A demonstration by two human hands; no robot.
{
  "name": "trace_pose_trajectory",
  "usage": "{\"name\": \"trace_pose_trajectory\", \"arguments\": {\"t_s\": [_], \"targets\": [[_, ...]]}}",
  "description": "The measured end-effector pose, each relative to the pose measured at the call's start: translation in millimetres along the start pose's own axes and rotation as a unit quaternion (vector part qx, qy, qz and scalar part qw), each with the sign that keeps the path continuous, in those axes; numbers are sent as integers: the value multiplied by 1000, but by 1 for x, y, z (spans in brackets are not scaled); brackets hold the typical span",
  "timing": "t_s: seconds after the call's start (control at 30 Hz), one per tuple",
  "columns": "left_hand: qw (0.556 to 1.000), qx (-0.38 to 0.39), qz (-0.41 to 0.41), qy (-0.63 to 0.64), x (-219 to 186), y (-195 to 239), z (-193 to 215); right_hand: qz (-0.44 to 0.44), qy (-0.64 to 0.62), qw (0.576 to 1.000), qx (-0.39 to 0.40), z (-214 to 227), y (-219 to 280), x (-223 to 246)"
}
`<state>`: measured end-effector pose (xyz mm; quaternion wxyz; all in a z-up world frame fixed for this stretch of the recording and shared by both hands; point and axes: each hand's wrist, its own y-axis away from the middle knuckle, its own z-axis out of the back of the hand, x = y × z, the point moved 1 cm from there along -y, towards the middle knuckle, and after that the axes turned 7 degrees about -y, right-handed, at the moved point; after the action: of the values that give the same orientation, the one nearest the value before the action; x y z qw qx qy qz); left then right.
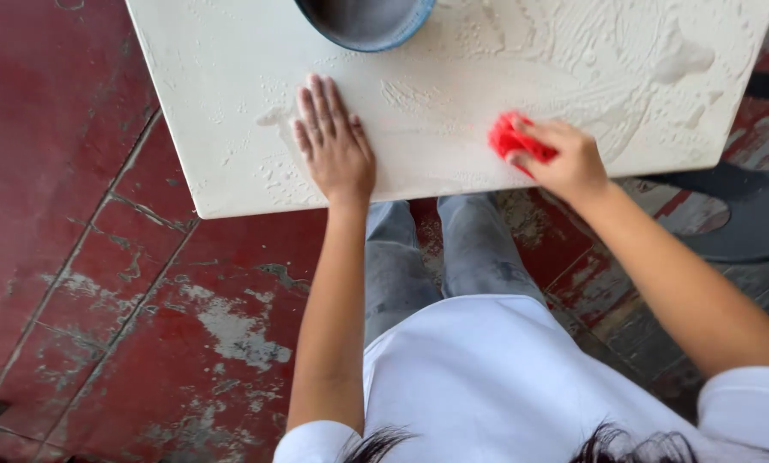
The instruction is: Scrubbing and wiping down a white plastic table with soap and water.
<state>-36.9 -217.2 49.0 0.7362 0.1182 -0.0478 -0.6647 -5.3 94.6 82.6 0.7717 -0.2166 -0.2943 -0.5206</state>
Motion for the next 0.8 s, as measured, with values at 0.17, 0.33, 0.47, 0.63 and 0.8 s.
{"name": "trace_pose_trajectory", "arguments": {"t_s": [0.17,0.33,0.47,0.63,0.8], "targets": [[1000,10,-20,2,-40,10,-6,1,-35,999,-5,-30,-70,46],[998,-27,-25,60,-46,12,-2,39,-63,997,15,-26,-100,63],[997,-38,-12,60,-53,13,-6,-28,-23,999,27,22,10,-7],[998,-33,11,45,-54,10,-5,19,-53,998,28,-15,-54,35],[998,-35,6,43,-52,13,-4,75,-66,995,-11,-31,-100,51]]}}
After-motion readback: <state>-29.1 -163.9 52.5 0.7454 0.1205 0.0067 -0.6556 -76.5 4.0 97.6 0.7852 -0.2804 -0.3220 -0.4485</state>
